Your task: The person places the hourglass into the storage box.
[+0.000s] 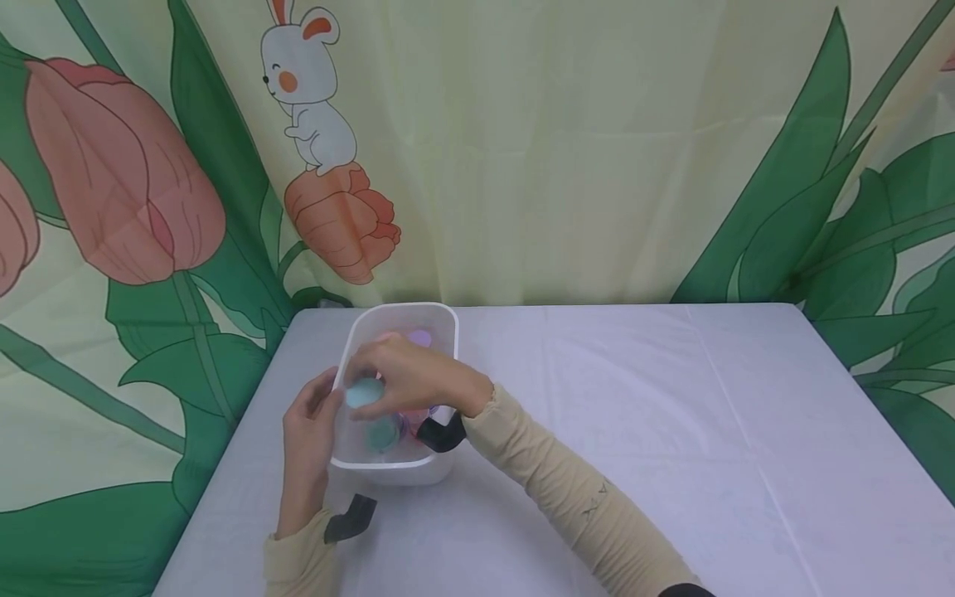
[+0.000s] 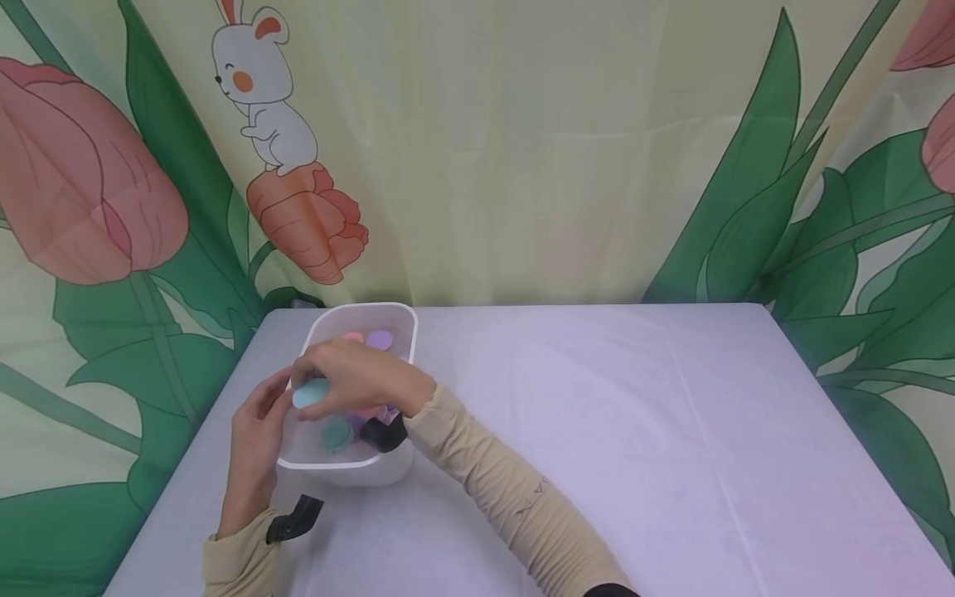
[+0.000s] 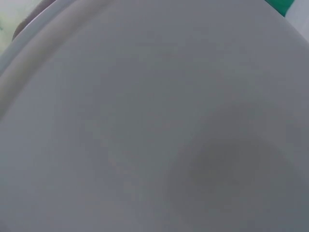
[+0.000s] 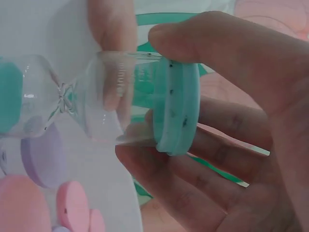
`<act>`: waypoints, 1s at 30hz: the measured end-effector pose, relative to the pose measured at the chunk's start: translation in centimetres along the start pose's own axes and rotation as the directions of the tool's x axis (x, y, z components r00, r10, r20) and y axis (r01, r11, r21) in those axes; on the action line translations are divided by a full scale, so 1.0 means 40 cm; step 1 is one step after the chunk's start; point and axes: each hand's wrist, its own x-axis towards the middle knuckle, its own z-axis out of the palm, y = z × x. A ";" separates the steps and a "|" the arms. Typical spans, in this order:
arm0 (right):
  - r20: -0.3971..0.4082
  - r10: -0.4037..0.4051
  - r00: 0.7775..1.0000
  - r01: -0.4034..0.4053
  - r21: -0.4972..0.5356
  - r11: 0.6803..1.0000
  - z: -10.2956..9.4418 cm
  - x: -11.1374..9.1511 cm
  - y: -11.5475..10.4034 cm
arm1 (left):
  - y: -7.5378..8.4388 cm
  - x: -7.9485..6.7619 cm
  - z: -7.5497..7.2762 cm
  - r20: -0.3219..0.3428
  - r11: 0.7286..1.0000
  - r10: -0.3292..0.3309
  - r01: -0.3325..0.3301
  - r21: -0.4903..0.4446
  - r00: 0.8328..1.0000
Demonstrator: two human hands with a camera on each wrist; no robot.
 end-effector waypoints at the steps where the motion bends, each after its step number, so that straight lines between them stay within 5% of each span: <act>1: 0.015 0.007 1.000 -0.007 0.005 1.000 0.002 0.001 0.001 | 0.000 0.000 0.000 0.001 1.000 0.000 0.000 -0.003 1.000; 30: 0.254 0.088 0.963 -0.107 0.063 0.992 0.064 0.016 0.008 | 0.008 0.002 -0.001 0.000 1.000 -0.023 0.023 0.013 1.000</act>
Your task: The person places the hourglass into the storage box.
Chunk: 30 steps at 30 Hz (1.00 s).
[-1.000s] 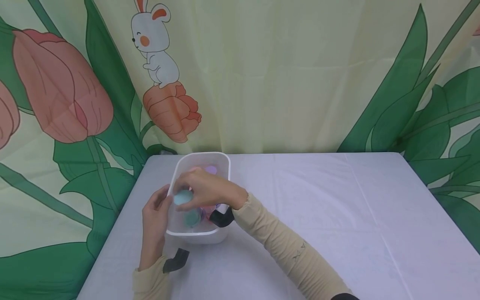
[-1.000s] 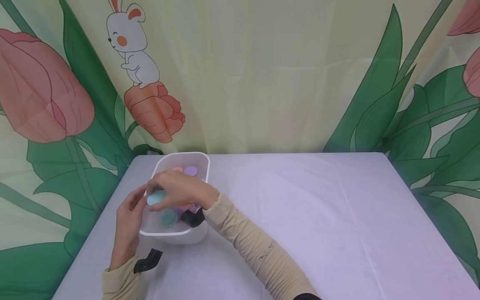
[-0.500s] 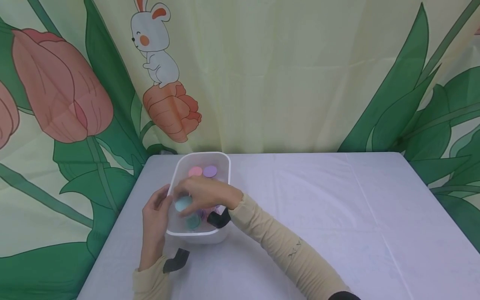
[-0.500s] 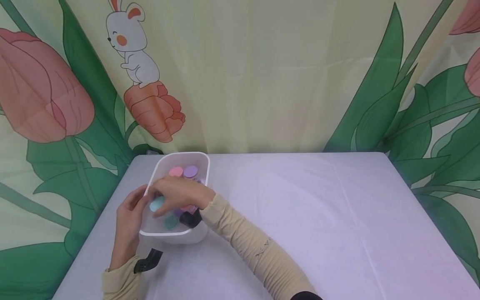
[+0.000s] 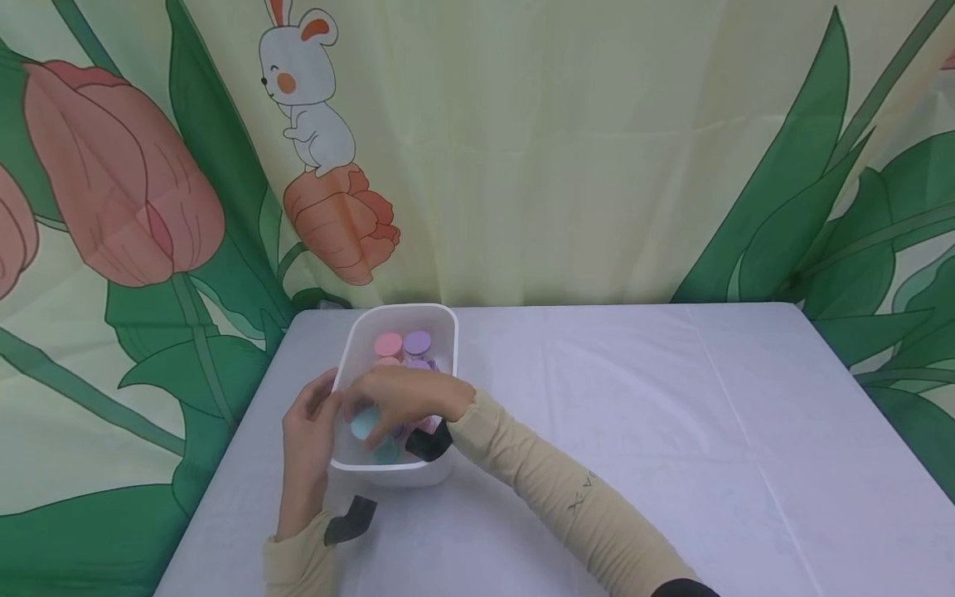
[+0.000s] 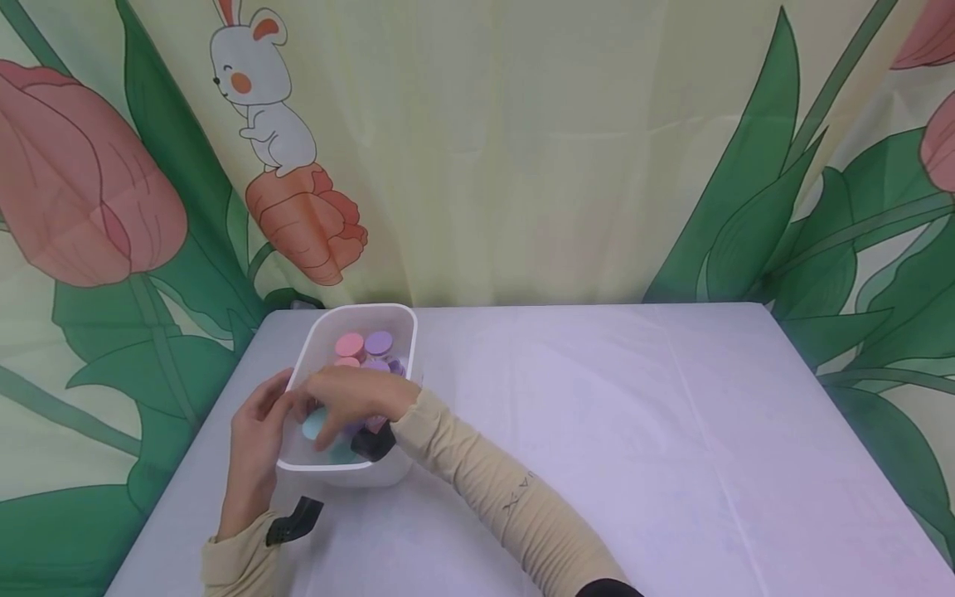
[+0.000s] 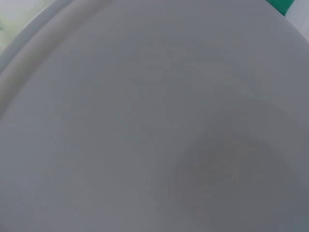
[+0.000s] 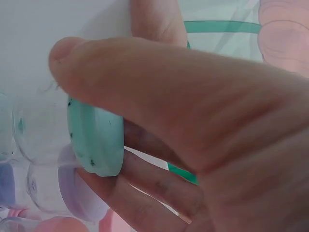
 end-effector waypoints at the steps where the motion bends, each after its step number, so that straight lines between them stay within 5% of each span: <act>1: 0.003 -0.005 1.000 0.005 0.005 1.000 0.001 0.001 0.001 | 0.000 0.000 0.000 0.001 1.000 -0.004 0.004 0.000 1.000; 18: 0.100 0.017 0.995 -0.025 0.085 0.996 0.006 0.004 0.017 | 0.000 0.002 -0.001 -0.001 1.000 -0.009 0.008 -0.014 1.000; 30: 0.065 0.064 0.996 -0.070 0.102 0.992 -0.007 -0.008 0.015 | -0.003 0.001 0.001 -0.001 1.000 -0.007 0.007 -0.011 1.000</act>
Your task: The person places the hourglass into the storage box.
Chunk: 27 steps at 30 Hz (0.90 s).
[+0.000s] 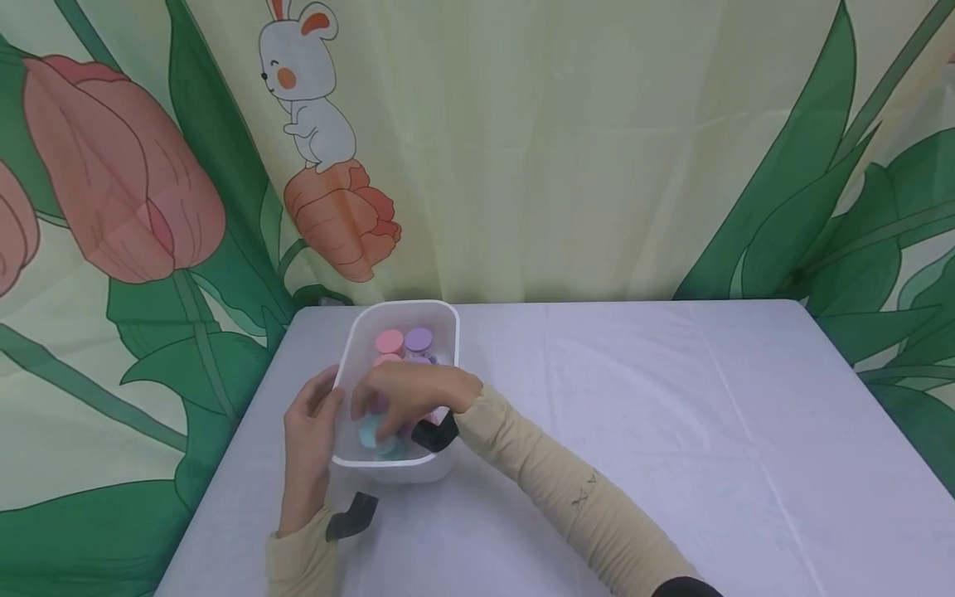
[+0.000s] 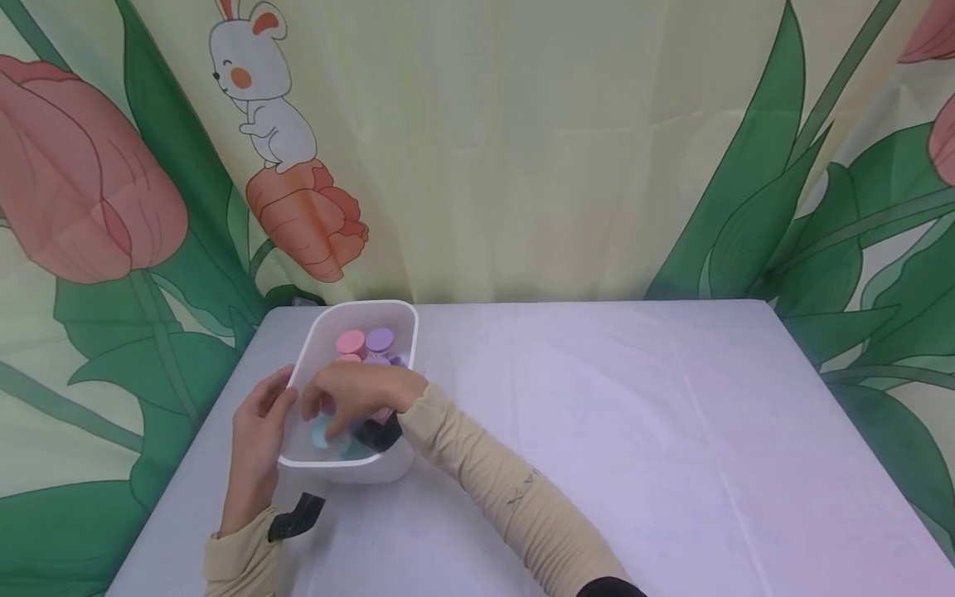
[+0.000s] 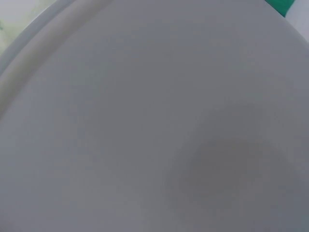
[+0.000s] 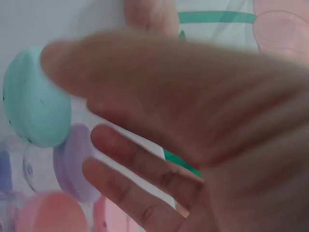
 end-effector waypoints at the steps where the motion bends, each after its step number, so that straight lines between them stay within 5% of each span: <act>1: -0.006 0.002 1.000 -0.002 0.006 1.000 -0.003 -0.003 -0.001 | 0.001 0.000 0.001 0.001 1.000 -0.002 0.002 0.002 1.000; 20: -0.079 -0.073 0.994 0.073 -0.003 0.997 -0.053 -0.056 0.008 | 0.012 -0.005 0.004 0.001 0.999 0.037 -0.037 0.012 0.999; 27: -0.125 -0.077 0.989 0.082 0.032 0.996 -0.064 -0.089 0.014 | 0.026 -0.009 -0.006 -0.020 0.993 0.070 -0.068 0.101 0.997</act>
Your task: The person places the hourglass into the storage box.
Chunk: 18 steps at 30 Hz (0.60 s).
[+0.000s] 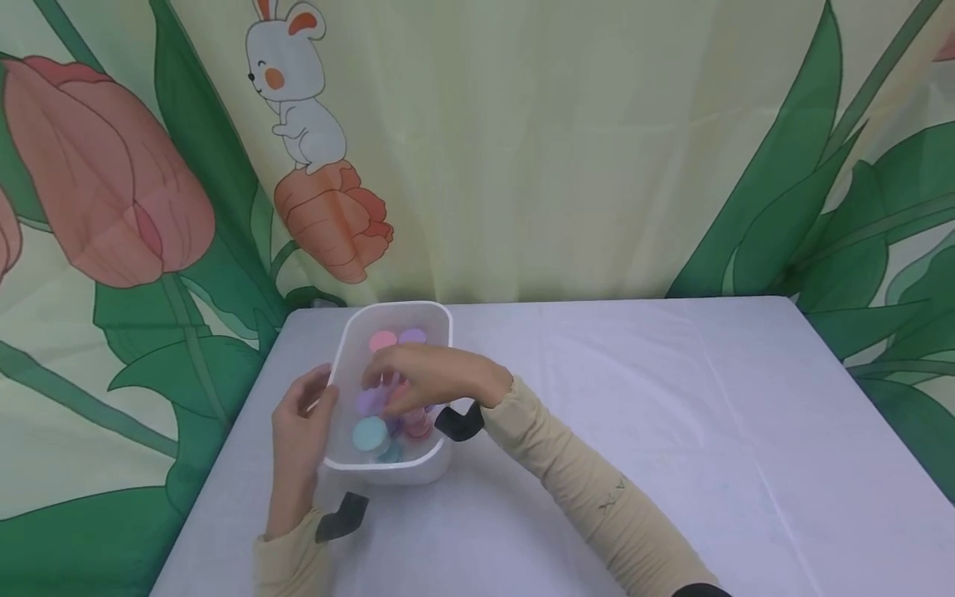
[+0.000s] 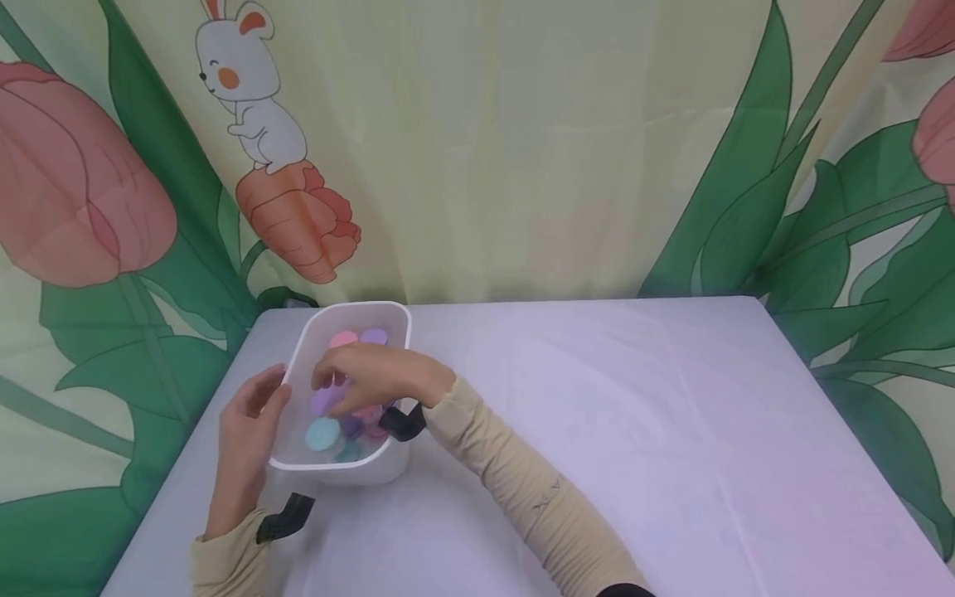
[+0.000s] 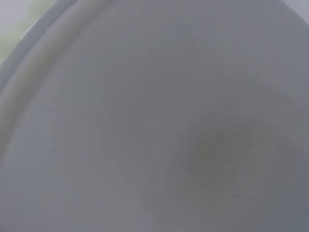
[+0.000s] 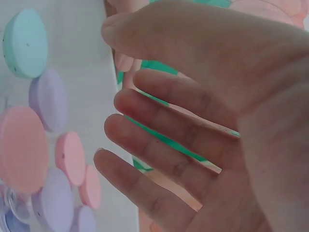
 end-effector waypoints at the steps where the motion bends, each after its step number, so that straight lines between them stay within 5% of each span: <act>1: -0.009 -0.005 1.000 0.005 0.000 1.000 -0.002 -0.004 0.001 | 0.003 -0.001 -0.004 -0.004 1.000 0.003 -0.003 0.013 1.000; 11: -0.112 0.012 0.994 -0.019 -0.054 0.998 -0.036 -0.048 -0.013 | 0.057 -0.024 -0.037 -0.073 0.990 0.097 -0.089 0.114 0.993; 18: -0.216 0.014 0.976 -0.039 -0.113 0.993 -0.061 -0.101 -0.020 | 0.104 -0.034 -0.017 -0.106 0.955 0.259 -0.239 0.174 0.960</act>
